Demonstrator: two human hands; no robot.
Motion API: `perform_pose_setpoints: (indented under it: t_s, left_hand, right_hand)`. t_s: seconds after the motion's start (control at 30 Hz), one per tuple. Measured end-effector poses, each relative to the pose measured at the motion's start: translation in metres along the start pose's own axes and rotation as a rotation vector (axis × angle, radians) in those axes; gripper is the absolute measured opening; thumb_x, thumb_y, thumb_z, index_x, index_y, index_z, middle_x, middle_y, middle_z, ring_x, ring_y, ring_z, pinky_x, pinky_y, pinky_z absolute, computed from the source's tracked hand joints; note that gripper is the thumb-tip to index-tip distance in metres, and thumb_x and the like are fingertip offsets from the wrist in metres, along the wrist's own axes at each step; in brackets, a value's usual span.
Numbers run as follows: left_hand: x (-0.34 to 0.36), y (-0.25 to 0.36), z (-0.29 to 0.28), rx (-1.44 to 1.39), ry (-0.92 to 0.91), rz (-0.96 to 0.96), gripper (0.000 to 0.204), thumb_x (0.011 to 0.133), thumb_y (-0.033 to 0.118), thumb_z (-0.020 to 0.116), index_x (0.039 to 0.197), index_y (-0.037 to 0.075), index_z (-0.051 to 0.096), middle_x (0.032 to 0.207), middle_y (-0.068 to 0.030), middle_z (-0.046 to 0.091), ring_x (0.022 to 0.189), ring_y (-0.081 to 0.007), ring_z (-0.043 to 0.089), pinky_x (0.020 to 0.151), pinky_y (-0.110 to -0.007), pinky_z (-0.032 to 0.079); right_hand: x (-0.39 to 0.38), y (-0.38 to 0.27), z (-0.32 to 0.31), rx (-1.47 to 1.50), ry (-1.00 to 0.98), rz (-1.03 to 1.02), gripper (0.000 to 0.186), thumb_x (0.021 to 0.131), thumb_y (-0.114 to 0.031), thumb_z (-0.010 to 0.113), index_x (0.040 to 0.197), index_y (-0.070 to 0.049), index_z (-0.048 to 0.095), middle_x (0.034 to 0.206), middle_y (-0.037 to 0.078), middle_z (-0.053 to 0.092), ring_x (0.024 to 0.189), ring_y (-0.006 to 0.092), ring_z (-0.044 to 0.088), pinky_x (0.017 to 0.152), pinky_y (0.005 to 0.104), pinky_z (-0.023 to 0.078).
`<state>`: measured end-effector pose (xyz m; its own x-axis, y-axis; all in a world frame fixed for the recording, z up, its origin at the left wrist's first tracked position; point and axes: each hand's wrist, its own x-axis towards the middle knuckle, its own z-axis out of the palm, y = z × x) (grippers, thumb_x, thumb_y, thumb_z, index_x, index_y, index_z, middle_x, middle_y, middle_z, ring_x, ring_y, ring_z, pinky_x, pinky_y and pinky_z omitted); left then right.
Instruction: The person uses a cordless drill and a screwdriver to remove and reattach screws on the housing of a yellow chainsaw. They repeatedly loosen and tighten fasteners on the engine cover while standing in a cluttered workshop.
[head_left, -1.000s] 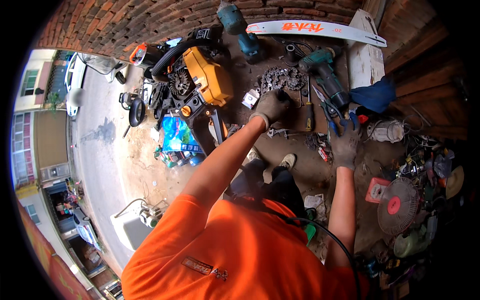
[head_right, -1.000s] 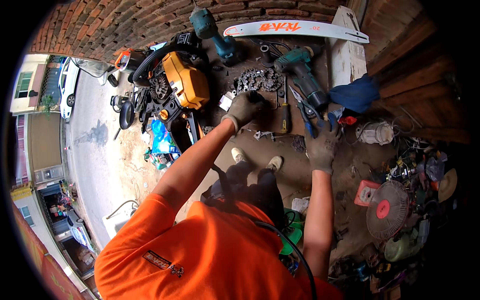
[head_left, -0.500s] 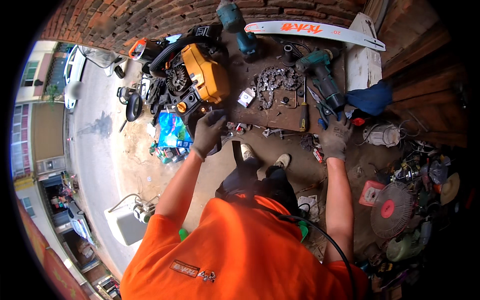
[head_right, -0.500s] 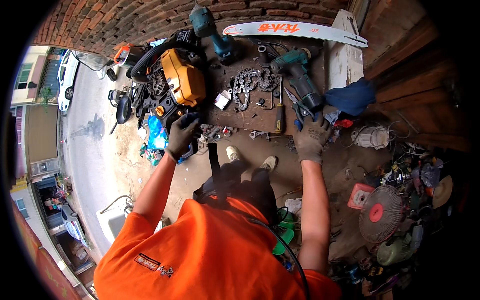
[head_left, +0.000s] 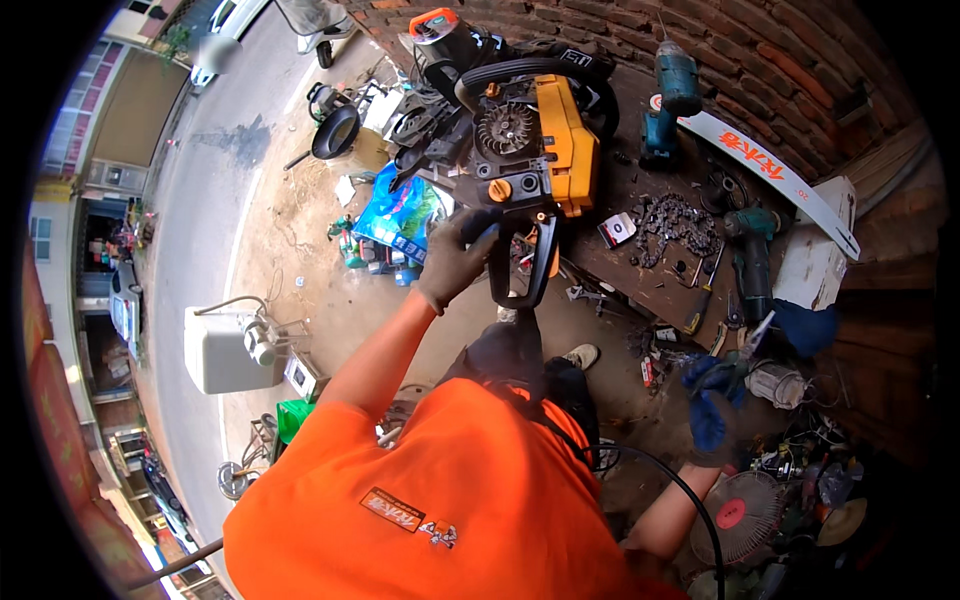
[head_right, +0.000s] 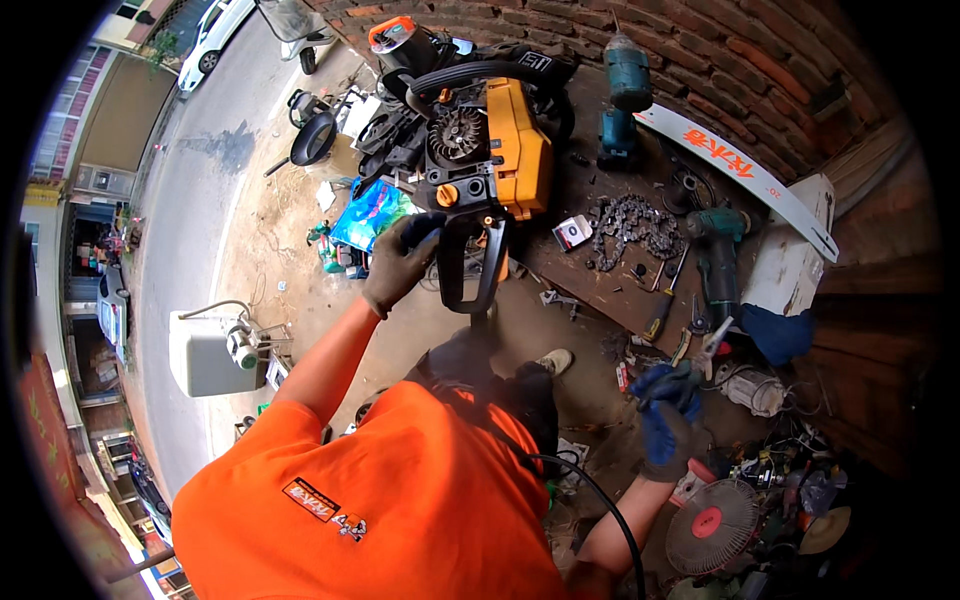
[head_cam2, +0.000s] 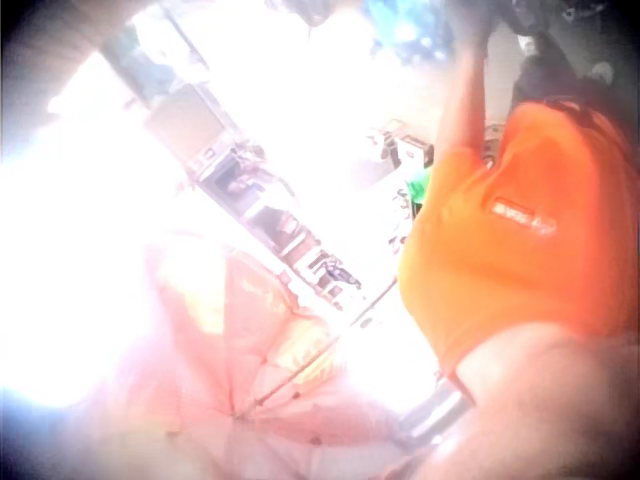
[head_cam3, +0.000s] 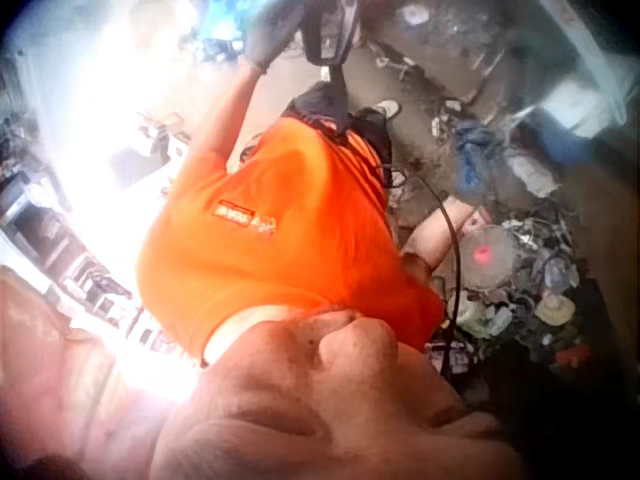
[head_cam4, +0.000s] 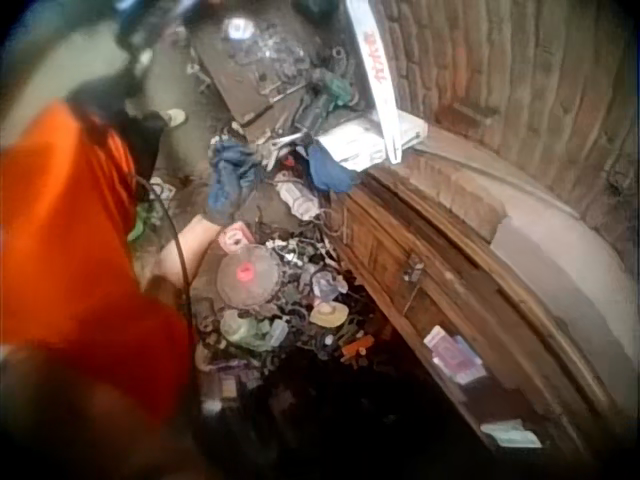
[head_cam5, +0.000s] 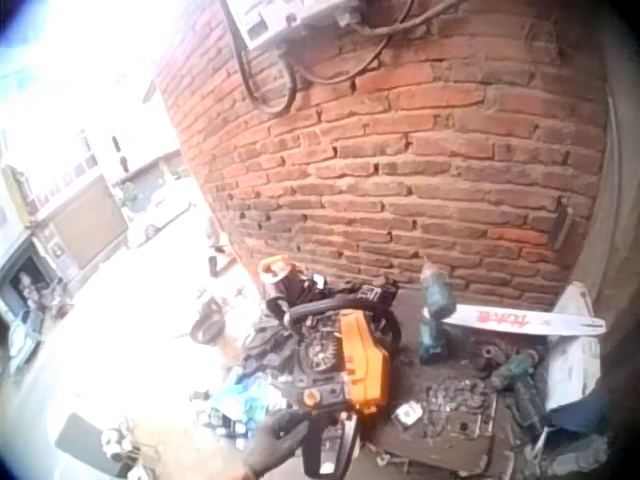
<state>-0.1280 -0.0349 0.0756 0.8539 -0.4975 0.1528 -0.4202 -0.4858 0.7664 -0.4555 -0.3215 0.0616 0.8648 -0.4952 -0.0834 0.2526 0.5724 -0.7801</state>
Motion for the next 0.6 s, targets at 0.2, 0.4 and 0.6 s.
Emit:
perform_pose_setpoints:
  t_s: [0.2,0.4,0.6]
  left_hand:
    - [0.079,-0.03,0.004,0.281,-0.164,0.287,0.071,0.072,0.036,0.083,0.133,0.009,0.058,0.124,-0.0177,0.061,0.117,-0.0375,0.056,0.1,-0.048,0.046]
    - [0.093,-0.06,0.027,0.199,-0.07,0.371,0.078,0.061,0.048,0.087,0.125,0.011,0.062,0.123,-0.013,0.06,0.116,-0.0378,0.055,0.095,-0.051,0.047]
    - [0.092,-0.067,0.026,0.056,-0.087,0.36,0.068,0.059,0.045,0.088,0.115,0.012,0.065,0.119,-0.0123,0.06,0.111,-0.0383,0.055,0.09,-0.05,0.05]
  right_hand:
    - [0.067,0.021,0.121,-0.699,0.14,0.276,0.028,0.081,-0.001,0.06,0.108,0.001,0.063,0.095,0.015,0.065,0.089,0.0317,0.064,0.079,0.0407,0.053]
    - [0.133,0.068,0.204,-2.224,-0.18,-0.31,0.032,0.077,-0.009,0.063,0.108,0.0,0.065,0.124,0.021,0.06,0.114,0.037,0.057,0.098,0.0497,0.044]
    - [0.162,0.069,0.262,-2.516,-0.355,-0.194,0.022,0.081,-0.014,0.058,0.095,0.001,0.066,0.128,0.02,0.057,0.118,0.0357,0.052,0.103,0.0479,0.039]
